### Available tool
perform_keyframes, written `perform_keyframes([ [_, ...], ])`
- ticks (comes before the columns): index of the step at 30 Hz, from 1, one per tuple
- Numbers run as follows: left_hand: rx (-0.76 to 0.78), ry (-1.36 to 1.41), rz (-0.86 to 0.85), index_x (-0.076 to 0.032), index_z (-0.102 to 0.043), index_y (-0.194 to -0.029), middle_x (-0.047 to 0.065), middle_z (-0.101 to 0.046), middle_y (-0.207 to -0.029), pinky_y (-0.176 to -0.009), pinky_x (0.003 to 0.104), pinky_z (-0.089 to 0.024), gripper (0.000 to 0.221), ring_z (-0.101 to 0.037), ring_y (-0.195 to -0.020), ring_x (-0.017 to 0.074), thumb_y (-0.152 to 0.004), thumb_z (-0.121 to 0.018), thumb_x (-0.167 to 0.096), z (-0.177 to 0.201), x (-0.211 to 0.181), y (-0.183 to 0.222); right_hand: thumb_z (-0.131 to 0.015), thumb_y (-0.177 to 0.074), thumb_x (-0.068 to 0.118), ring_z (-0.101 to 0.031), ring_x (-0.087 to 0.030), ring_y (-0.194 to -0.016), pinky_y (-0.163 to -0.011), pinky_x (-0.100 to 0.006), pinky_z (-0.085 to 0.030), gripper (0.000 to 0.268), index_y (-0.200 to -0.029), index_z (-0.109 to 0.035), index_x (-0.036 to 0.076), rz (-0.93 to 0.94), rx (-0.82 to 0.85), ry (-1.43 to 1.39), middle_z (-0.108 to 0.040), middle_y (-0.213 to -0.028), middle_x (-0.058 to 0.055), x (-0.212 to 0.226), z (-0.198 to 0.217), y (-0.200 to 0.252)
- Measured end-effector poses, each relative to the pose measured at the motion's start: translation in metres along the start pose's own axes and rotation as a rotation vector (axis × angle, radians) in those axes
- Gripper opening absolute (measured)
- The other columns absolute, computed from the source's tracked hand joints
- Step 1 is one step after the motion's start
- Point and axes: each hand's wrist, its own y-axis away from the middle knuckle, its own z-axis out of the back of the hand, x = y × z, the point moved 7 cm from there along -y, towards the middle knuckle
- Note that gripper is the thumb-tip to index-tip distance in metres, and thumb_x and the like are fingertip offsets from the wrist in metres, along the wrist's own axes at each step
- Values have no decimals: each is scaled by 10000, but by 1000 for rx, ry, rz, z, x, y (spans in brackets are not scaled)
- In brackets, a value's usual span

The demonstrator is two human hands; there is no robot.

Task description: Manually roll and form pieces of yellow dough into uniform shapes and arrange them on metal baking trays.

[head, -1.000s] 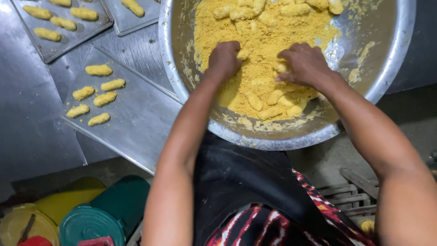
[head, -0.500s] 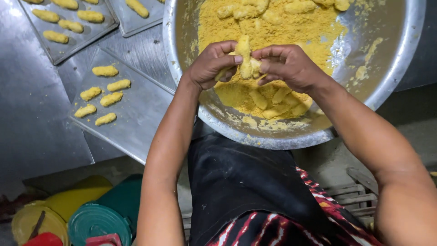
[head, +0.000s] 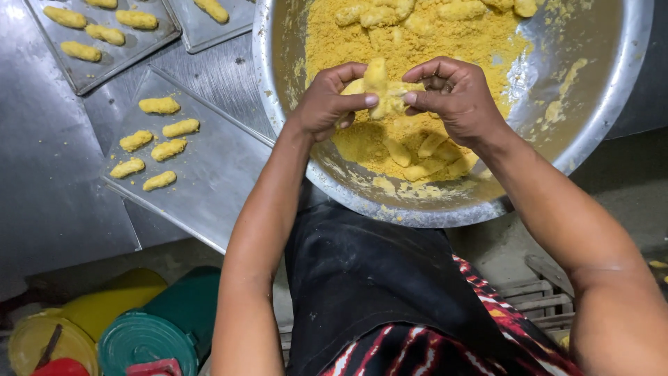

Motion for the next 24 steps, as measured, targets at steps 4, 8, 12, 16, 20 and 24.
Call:
perform_keyframes([
  [4, -261, -344, 28, -26, -684, -1231, 86, -766, -976, -476, 235, -479, 451, -665, -677, 106, -817, -827, -134, -5, 6, -12, -724, -974, -2, -721, -141, -950, -894, -321, -651, 253, -1207, -635, -43, -22, -78, -41, -706, -1064, -92, -12, 3, -2],
  [8, -440, -719, -88, -51, -697, -1244, 164, -727, -1221, -946, 383, -565, 431, -711, -1092, 244, -883, -818, -253, 0, 23, -30, -714, -972, 18, -731, -130, -914, -865, -298, -654, 289, -1243, -632, -43, -73, -163, -90, -720, -1056, -90, -15, -1, -6],
  [12, -462, -937, -115, -101, -605, -1400, 190, -623, -1412, -967, 408, -571, 428, -699, -1169, 306, -1005, -679, -245, -22, 13, -22, -732, -957, 25, -751, -151, -881, -822, -299, -660, 293, -1221, -631, -52, -58, -255, -73, -748, -1044, -118, -13, 0, -7],
  [16, -324, -669, 44, -139, -582, -1368, 126, -548, -1478, -646, 348, -639, 429, -768, -1011, 244, -951, -615, -237, -37, -11, -4, -752, -974, 7, -721, -162, -875, -768, -286, -615, 299, -1234, -616, -52, -52, -283, -127, -734, -1036, -135, -34, 22, -11],
  [20, -397, -390, -47, -90, -671, -1322, 165, -678, -1340, -656, 285, -669, 384, -762, -962, 203, -964, -652, -226, -8, 4, -9, -730, -946, 0, -754, -175, -925, -794, -278, -634, 333, -1239, -574, -29, -122, -243, -316, -754, -1052, -128, -21, 10, -12],
  [24, -415, -275, 65, -86, -705, -1259, 114, -745, -1208, -635, 279, -685, 361, -750, -935, 146, -934, -706, -244, -11, 18, -9, -738, -956, -2, -706, -123, -855, -736, -243, -587, 349, -1261, -567, 2, -113, -179, -339, -729, -994, -80, -46, 18, -14],
])
